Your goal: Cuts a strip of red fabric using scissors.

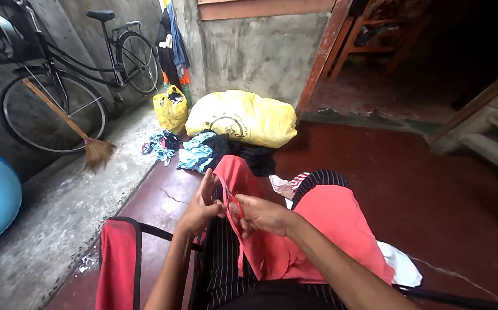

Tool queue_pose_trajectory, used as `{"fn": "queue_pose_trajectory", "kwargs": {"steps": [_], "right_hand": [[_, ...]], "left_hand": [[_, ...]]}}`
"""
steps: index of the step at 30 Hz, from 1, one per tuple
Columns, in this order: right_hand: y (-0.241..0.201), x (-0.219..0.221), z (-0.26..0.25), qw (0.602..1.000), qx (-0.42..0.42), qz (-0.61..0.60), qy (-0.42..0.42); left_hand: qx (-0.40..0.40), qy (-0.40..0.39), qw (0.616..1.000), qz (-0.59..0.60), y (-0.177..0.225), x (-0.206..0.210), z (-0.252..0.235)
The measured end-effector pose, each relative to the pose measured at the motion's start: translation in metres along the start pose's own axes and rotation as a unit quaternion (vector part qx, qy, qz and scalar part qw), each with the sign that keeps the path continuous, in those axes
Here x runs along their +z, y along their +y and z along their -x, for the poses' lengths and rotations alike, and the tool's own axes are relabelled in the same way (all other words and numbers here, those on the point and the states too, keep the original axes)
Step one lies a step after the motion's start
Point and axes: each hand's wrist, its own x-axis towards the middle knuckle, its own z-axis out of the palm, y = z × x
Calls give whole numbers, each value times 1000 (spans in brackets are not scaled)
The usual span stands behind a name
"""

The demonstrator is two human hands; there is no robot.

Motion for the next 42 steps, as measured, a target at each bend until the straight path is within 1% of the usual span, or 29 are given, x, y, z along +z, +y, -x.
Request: {"fn": "queue_pose_trajectory", "kwargs": {"steps": [3,6,8,10,12,14,17,20,24,27,29,32,35,38,42], "right_hand": [[0,-4,-3,1000,3,13,-6],[4,1,-4,1000,-8,-2,22],[7,2,-5,999,-16,-16,37],[8,1,-5,999,-15,-18,42],[8,1,-4,999,-11,-16,49],[6,3,-2,998,-4,8,58],[3,7,-2,995,9,55,77],[1,10,-4,991,16,99,84],[-1,8,-7,991,25,112,68],[-4,10,-7,989,26,129,73],[-6,13,-7,983,29,162,85],[-8,17,-8,962,51,246,108],[-10,21,-9,940,61,305,138],[-10,23,-9,931,51,325,157],[-11,22,-7,928,51,334,158]], "left_hand": [[-2,3,1000,1,-4,0,2],[-7,-11,1000,-3,-4,2,2],[-14,-27,999,-21,-2,3,1],[-25,-22,998,-59,1,1,-2],[-23,25,996,-85,3,-2,-7],[-18,87,992,-90,5,-2,-15],[4,163,985,-50,5,4,-24],[26,182,983,-17,0,7,-31],[32,214,976,18,-4,12,-35],[37,219,974,41,-2,15,-35],[35,220,974,39,-1,16,-34],[34,222,974,38,0,17,-33],[23,225,971,74,0,18,-33],[16,209,972,110,-4,16,-33],[17,202,971,127,-6,15,-33]]}}
